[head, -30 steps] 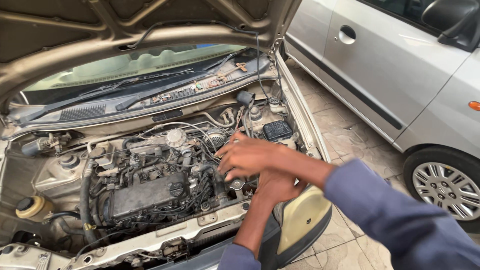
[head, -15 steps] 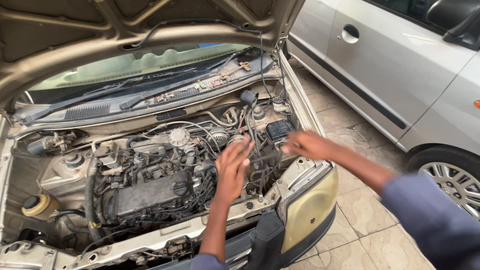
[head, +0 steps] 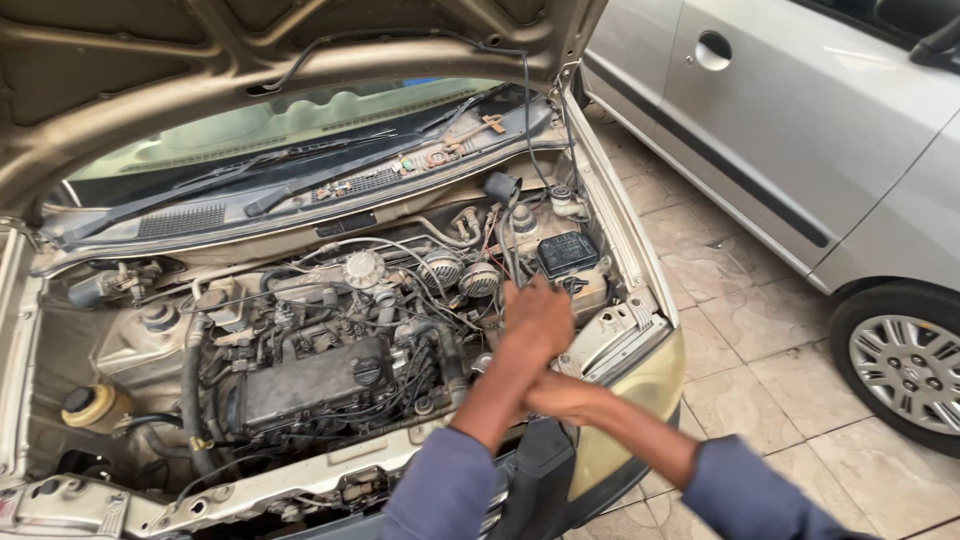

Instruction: The person works on a car engine with the hood open, using a wrench to tighten bolts on the engine block. They also handle and adjust various wires and hoses within the engine bay.

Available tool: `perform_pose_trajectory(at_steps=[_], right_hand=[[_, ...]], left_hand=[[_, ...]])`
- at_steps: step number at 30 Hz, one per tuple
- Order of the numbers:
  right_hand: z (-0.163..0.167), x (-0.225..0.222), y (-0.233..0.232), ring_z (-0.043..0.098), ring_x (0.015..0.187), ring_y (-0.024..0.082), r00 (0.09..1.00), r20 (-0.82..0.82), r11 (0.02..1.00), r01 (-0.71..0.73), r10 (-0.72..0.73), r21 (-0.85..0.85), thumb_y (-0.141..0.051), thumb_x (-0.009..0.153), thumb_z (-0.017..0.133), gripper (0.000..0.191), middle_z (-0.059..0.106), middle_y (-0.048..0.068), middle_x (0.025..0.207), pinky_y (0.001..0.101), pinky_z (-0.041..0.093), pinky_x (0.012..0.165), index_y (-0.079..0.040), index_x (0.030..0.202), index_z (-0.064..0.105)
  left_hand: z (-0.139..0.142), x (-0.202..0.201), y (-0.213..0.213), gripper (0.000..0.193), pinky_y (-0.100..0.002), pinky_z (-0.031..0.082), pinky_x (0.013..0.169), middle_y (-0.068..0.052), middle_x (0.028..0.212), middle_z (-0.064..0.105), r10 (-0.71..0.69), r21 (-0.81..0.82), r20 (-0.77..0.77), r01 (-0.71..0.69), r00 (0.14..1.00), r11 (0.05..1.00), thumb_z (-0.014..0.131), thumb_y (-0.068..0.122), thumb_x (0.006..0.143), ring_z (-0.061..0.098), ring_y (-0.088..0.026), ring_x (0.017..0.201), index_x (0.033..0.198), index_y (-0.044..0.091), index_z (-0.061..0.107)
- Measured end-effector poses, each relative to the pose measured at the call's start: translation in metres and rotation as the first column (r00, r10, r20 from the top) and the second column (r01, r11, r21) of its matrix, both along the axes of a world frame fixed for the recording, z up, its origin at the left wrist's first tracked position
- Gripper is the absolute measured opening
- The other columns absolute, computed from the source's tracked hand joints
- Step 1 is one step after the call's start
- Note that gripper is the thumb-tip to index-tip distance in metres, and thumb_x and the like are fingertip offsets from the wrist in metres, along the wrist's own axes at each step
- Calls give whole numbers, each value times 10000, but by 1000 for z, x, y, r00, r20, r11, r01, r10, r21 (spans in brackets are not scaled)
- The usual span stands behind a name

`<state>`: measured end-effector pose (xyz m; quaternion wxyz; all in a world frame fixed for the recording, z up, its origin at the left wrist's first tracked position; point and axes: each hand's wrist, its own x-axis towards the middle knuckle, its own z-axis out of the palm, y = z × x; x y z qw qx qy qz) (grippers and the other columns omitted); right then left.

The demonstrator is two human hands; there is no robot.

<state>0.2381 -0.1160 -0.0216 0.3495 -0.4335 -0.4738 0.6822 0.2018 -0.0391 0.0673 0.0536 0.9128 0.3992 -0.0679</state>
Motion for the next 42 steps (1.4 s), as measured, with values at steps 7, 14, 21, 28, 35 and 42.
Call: perform_pose_trajectory(at_steps=[7, 14, 21, 28, 35, 42], right_hand=[[8, -58, 85, 684, 623, 116, 772, -366, 800, 590, -519, 110, -510, 1060, 419, 516, 725, 65, 739, 232, 528, 553, -98, 906, 690], [5, 20, -5, 714, 890, 187, 719, 409, 768, -637, 561, 66, -320, 1120, 463, 348, 723, 148, 1003, 289, 565, 798, -55, 1243, 652], [105, 80, 12, 715, 907, 230, 861, 166, 733, -498, 480, 464, -275, 1125, 510, 352, 736, 106, 988, 357, 594, 900, -17, 1024, 727], [106, 28, 91, 398, 1440, 346, 580, 758, 292, -700, -299, 651, -456, 1000, 465, 455, 629, 41, 1403, 645, 169, 1097, -152, 1037, 802], [91, 87, 107, 600, 1200, 219, 286, 859, 677, -530, -424, 511, -581, 1011, 413, 539, 690, 49, 1174, 521, 358, 1023, -179, 1114, 756], [73, 135, 11, 672, 664, 268, 405, 904, 930, -259, -140, 260, -452, 1024, 370, 429, 657, 42, 719, 417, 600, 653, -174, 1085, 692]], left_hand=[[-5, 2, -60, 406, -416, 357, 957, -126, 906, 738, -256, 84, 291, 242, 922, 967, 699, 479, 878, 687, -256, 904, 913, 94, 820], [-6, -38, -49, 312, -417, 368, 898, -91, 701, 713, -288, 201, 628, 207, 723, 958, 693, 344, 892, 647, -249, 730, 721, 97, 779], [-21, -28, -67, 434, -362, 460, 876, -166, 712, 699, -610, 746, 654, -246, 448, 619, 725, 330, 787, 613, -278, 703, 705, -94, 757], [-26, -29, -89, 273, -406, 435, 905, -76, 713, 711, -424, 374, 650, 220, 631, 901, 704, 275, 819, 680, -243, 766, 615, 93, 729], [-42, -71, -74, 370, -504, 334, 1162, -34, 1094, 755, -446, 493, 720, 59, 532, 868, 629, 274, 989, 645, -205, 1243, 694, 78, 737], [-41, -113, -24, 372, -554, 194, 1147, -88, 1407, 659, -204, 416, 793, -265, 575, 870, 544, 256, 979, 485, -313, 1374, 722, 111, 770]])
